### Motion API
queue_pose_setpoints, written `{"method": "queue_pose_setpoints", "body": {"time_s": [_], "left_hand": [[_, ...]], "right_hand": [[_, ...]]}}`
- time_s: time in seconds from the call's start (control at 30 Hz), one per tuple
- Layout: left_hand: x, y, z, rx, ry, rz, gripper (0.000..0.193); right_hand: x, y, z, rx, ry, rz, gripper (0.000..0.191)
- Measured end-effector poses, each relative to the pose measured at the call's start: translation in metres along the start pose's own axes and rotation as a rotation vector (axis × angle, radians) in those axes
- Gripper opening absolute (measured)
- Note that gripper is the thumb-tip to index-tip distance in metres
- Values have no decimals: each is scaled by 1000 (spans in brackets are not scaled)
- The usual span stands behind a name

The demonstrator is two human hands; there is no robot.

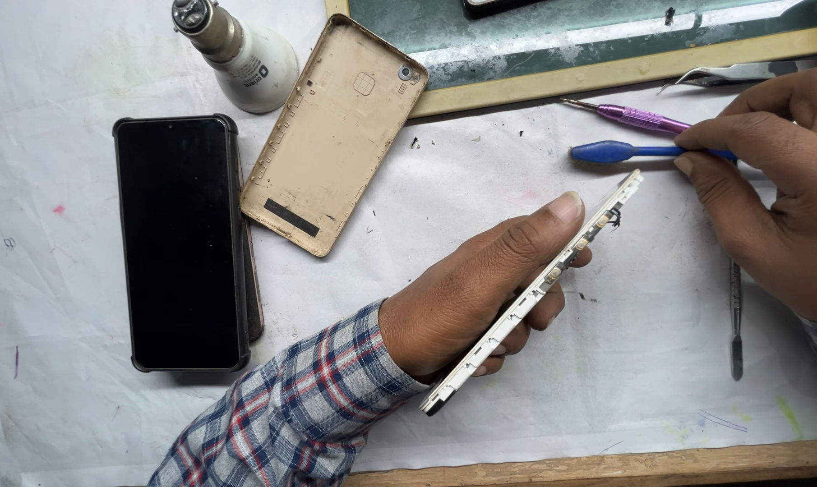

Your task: The person cleans the internal chassis of a disassembled smartphone with a blue brush, then pries at the frame edge with a small tool, works on internal components with a purple precision screwdriver, and finally aligns the gold back cover onto the phone body. Another phone and the removed back cover rest on the workbench throughout.

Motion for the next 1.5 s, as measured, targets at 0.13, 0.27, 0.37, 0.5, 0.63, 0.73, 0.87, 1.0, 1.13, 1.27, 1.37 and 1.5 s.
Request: {"method": "queue_pose_setpoints", "body": {"time_s": [0.13, 0.27, 0.37, 0.5, 0.63, 0.73, 0.87, 1.0, 1.13, 1.27, 1.37, 1.5], "left_hand": [[-1, 2, 0, 13, 8, -5, 87], [-1, 3, 0, 9, -25, 15, 88], [0, 2, -1, 3, -61, -28, 90], [-2, -2, 1, -45, -69, -155, 92], [-12, -6, 5, -97, 53, -169, 95], [-12, -8, 9, -127, 56, -142, 90], [-13, -9, 8, -137, 73, -99, 84], [-13, -11, 8, -137, 54, -96, 87], [-13, -10, 11, -147, 49, -98, 93], [-12, -11, 9, -143, 34, -124, 96], [-12, -11, 8, -140, 30, -130, 95], [-12, -11, 9, -139, 27, -119, 94]], "right_hand": [[0, 3, 2, 45, 20, -90, 21], [8, 2, 9, 34, 8, -220, 35], [4, 8, 18, 94, 108, -421, 50], [-6, 15, 28, 150, 268, -633, 67], [-20, 20, 31, 144, 357, -590, 74], [-28, 24, 29, 145, 371, -574, 72], [-34, 29, 28, 141, 392, -537, 63], [-36, 32, 28, 130, 435, -509, 56], [-37, 33, 29, 126, 449, -505, 53], [-38, 36, 28, 130, 455, -512, 53], [-40, 36, 30, 128, 456, -521, 52], [-35, 36, 34, 163, 408, -580, 45]]}}
Point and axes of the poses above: each hand's wrist, its own z-axis away from the middle knuckle, its own y-axis out of the back of the hand, x = y × z, the point moved 9 cm from there along -z, towards the middle knuckle, and after that the axes turned 1 degree about x, right-handed, at the moved point
